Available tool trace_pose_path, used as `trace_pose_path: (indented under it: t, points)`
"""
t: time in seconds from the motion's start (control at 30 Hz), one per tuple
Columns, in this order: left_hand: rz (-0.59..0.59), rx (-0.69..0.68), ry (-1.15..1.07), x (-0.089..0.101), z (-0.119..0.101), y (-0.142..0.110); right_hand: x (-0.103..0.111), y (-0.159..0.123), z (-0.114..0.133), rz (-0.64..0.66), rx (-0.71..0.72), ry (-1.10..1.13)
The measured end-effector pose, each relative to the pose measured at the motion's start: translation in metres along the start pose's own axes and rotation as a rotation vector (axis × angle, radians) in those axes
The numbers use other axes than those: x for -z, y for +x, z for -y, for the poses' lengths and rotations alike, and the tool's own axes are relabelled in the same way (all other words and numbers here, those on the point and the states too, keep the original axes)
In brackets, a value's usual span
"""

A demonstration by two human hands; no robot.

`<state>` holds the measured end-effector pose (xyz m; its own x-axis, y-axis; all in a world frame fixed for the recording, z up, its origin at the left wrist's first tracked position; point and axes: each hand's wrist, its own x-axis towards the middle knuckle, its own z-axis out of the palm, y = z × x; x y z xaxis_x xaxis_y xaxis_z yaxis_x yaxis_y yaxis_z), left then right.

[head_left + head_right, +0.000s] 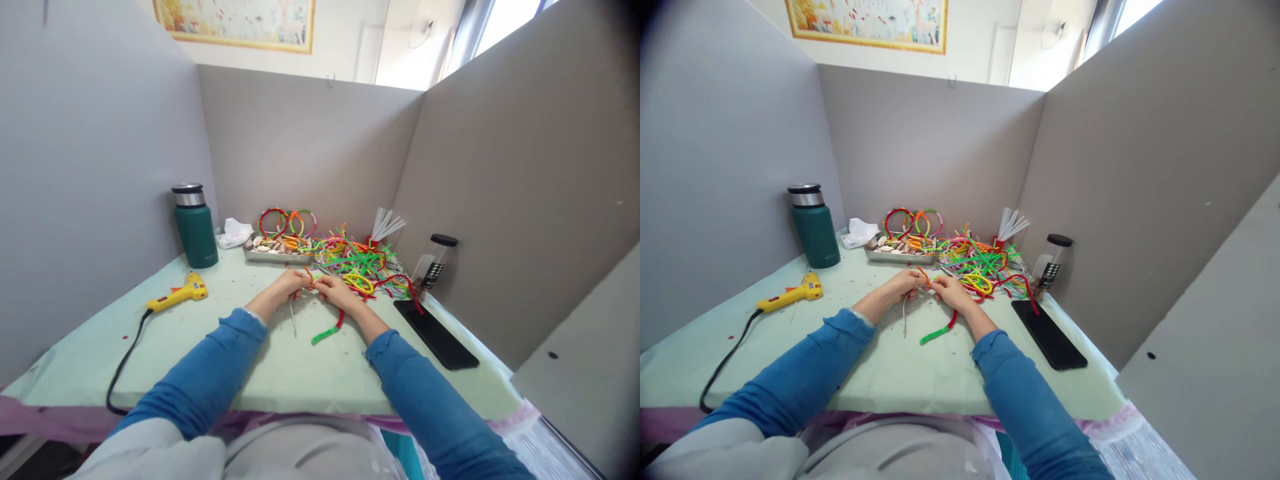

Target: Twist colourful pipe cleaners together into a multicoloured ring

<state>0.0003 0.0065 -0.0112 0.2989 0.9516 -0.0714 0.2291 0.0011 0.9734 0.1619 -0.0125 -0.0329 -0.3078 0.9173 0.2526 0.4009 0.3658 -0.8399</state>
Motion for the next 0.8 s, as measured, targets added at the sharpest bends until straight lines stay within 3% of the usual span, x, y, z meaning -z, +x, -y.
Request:
trace_pose_path:
  t: [0.53,0.8]
  points:
    - [0.001,0.017,0.128,-0.004,-0.015,-0.017,0.0,0.001,-0.001,0.009,0.002,-0.043]
    - [-0.011,-0.071,0.227,-0.003,-0.012,-0.013,0.001,0.001,0.001,0.006,-0.021,-0.026]
